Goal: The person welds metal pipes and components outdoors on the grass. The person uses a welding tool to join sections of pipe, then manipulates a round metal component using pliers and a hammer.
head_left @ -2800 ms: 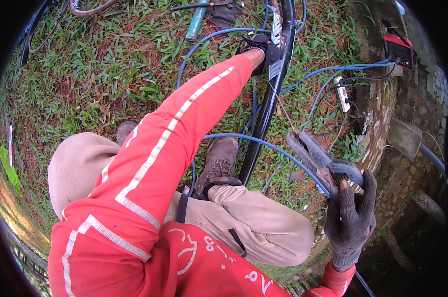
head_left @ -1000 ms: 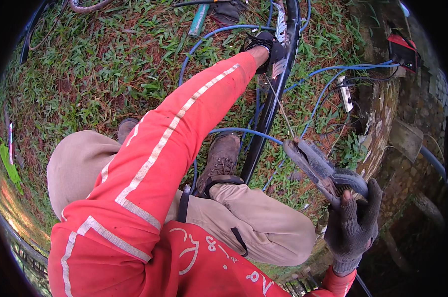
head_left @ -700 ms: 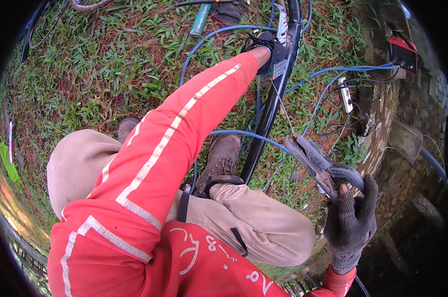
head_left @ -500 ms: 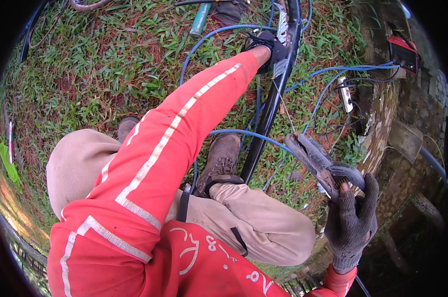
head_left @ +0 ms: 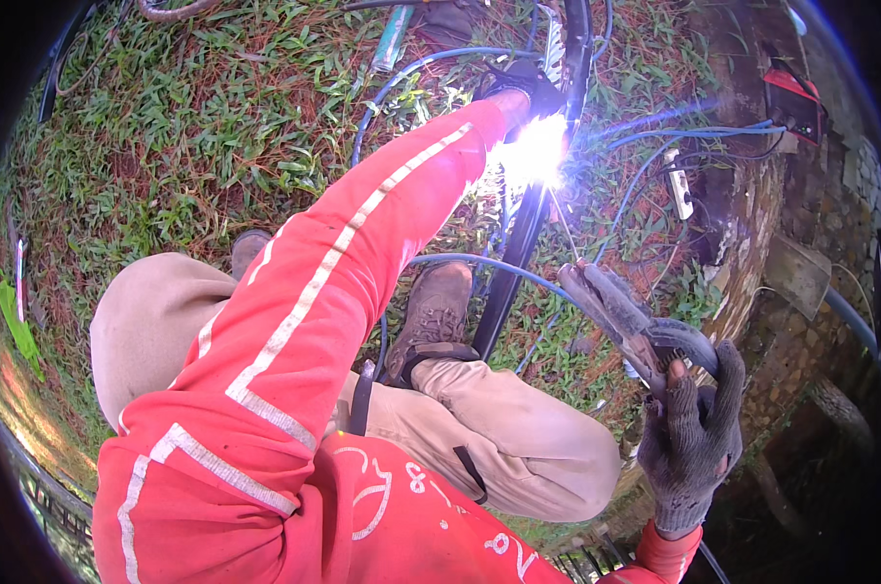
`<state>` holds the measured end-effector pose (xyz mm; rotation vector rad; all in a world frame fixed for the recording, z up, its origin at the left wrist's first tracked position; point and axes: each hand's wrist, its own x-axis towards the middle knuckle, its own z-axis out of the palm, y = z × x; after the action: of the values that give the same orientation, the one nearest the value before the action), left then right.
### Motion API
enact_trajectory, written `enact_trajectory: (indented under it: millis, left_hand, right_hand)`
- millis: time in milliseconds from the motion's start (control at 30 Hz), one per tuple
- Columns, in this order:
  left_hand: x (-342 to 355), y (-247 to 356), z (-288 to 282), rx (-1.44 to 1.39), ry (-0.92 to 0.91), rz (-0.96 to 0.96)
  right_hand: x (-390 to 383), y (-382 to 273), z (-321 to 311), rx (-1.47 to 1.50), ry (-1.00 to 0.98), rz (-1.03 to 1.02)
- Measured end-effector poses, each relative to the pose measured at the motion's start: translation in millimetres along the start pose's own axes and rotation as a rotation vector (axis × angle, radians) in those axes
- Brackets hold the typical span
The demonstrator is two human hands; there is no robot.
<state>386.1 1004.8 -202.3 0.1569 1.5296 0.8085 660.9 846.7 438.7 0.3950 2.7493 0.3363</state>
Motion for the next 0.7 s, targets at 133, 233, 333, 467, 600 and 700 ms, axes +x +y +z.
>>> enact_trajectory:
  millis: [133, 233, 333, 467, 600, 700]
  left_hand:
    - [-32, 13, 13, 0.202, 0.047, 0.117]
    - [-69, 40, 38, 0.544, 0.097, 0.324]
    - [-81, 55, 23, 0.749, 0.170, 0.441]
    - [-52, 39, -51, 0.948, 0.438, 0.520]
    - [-113, 77, 20, 0.269, 0.323, 0.415]
    - [-116, 69, -5, 0.423, 0.349, 0.474]
  right_hand:
    - [-4, 4, 12, -0.066, 0.039, -0.008]
    - [-11, 0, 12, -0.053, 0.004, 0.046]
    - [-5, 1, 7, -0.034, 0.006, 0.036]
    - [25, 1, 3, -0.038, 0.108, -0.179]
    - [-6, 2, 11, -0.020, 0.074, -0.041]
    - [1, 3, 12, -0.021, 0.071, -0.039]
